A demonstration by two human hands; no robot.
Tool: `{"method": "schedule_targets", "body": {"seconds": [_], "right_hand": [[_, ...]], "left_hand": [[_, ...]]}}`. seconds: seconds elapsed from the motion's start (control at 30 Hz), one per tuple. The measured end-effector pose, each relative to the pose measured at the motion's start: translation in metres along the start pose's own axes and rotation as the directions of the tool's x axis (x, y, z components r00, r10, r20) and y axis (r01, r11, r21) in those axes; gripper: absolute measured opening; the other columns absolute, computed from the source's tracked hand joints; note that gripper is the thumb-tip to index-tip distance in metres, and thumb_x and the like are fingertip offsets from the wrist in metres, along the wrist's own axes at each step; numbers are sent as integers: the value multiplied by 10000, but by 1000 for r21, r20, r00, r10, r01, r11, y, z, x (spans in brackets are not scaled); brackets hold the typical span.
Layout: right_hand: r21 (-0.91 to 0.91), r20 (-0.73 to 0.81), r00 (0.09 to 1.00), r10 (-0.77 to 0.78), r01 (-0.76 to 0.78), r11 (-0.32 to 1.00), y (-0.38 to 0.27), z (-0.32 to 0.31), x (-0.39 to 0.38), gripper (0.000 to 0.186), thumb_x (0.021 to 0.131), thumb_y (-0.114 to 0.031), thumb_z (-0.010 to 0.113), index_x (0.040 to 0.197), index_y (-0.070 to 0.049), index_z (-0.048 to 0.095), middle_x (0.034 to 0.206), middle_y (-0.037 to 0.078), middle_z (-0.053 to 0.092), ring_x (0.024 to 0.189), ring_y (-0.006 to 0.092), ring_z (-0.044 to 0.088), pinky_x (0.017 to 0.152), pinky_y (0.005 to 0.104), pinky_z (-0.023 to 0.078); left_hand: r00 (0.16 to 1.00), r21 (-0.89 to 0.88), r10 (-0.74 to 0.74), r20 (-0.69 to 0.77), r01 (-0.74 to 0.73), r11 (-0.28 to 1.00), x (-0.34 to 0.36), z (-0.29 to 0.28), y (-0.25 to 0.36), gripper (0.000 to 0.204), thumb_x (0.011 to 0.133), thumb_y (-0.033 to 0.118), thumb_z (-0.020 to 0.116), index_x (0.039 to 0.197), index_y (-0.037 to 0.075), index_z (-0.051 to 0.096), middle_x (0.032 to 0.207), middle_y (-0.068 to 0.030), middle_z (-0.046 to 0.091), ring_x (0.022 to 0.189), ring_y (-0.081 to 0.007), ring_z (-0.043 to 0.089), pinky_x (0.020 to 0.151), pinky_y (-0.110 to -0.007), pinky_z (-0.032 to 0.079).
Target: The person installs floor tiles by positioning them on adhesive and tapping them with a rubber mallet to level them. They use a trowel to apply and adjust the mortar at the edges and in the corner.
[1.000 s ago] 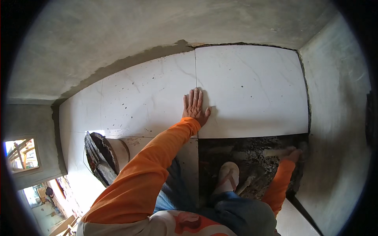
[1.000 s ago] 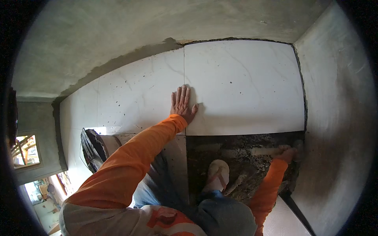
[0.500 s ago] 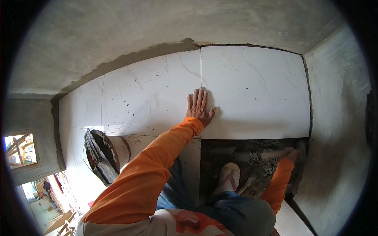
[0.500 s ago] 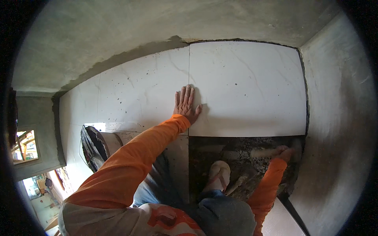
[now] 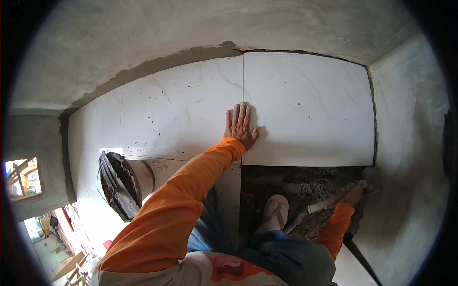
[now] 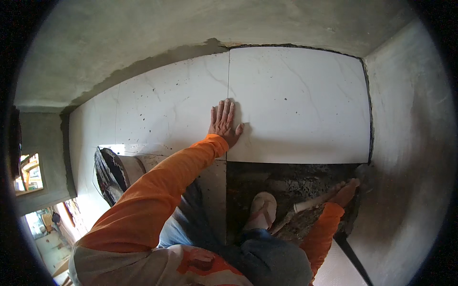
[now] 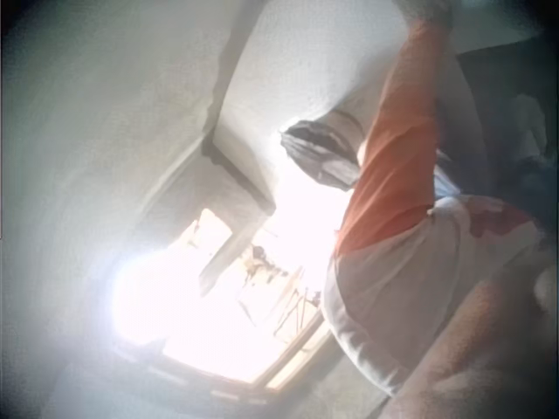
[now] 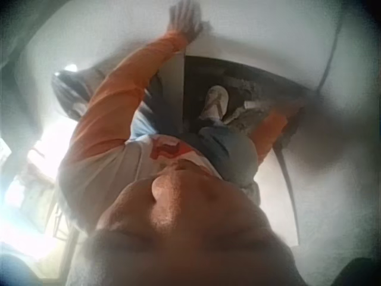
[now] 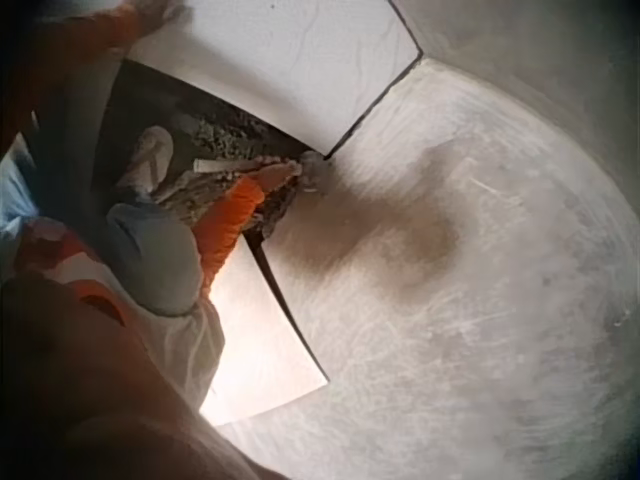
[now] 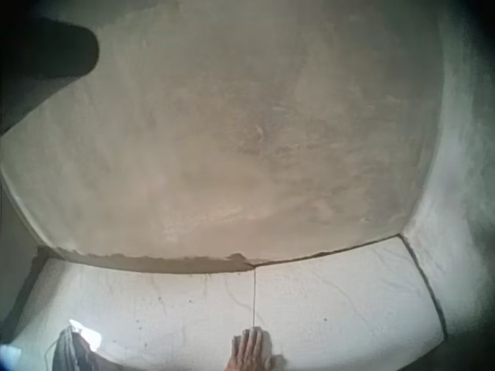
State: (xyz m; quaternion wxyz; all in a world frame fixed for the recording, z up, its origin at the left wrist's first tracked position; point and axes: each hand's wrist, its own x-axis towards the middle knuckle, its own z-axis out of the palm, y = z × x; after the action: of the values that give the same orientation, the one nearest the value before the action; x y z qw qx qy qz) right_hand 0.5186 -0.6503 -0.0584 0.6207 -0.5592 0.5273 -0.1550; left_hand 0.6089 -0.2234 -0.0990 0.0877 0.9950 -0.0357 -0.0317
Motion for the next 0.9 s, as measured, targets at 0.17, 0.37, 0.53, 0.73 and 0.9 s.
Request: {"method": "schedule_targets", "body": {"seconds": [0.17,0.37,0.53,0.73,0.9], "right_hand": [[82,38,970,-240,236,968,-78,99,-14,351,926,-448,464,930,-100,506,609,-1,420,472,127,377,442,270,354],[-584,635,767,98,393,710,-58,150,-5,448,935,-511,427,924,-71,506,639,56,485,481,167,471,446,327,400],[-471,448,833,-325,529,706,-23,170,9,487,951,-501,402,930,-34,538,542,28,431,365,138,413,364,301,359],[-149,542,829,-135,254,956,-83,170,-10,476,885,-541,523,954,-70,543,554,-4,408,371,115,371,355,280,354],[110,468,821,-327,313,943,-99,179,-33,393,933,-485,475,832,-105,473,505,-37,371,366,79,362,324,257,327]], "left_hand": [[999,-17,-2,32,3,1000,3,-3,5,755,879,418,427,1450,16,141,1521,-153,130,1417,-315,83,1142,-491,58],[1000,-26,10,4,-10,1000,-7,4,-13,762,869,403,458,1452,22,147,1524,-144,130,1418,-314,84,1140,-499,68],[1000,-29,18,23,-17,999,5,2,-5,766,867,416,463,1452,23,160,1529,-135,118,1420,-310,70,1139,-508,50],[998,76,-17,-52,21,997,126,10,24,792,888,545,348,1469,53,130,1545,-110,82,1428,-289,27,1131,-523,9],[995,106,1,-101,10,994,185,17,21,749,900,584,291,1487,149,123,1552,-72,84,1430,-286,12,1132,-518,2]]}}
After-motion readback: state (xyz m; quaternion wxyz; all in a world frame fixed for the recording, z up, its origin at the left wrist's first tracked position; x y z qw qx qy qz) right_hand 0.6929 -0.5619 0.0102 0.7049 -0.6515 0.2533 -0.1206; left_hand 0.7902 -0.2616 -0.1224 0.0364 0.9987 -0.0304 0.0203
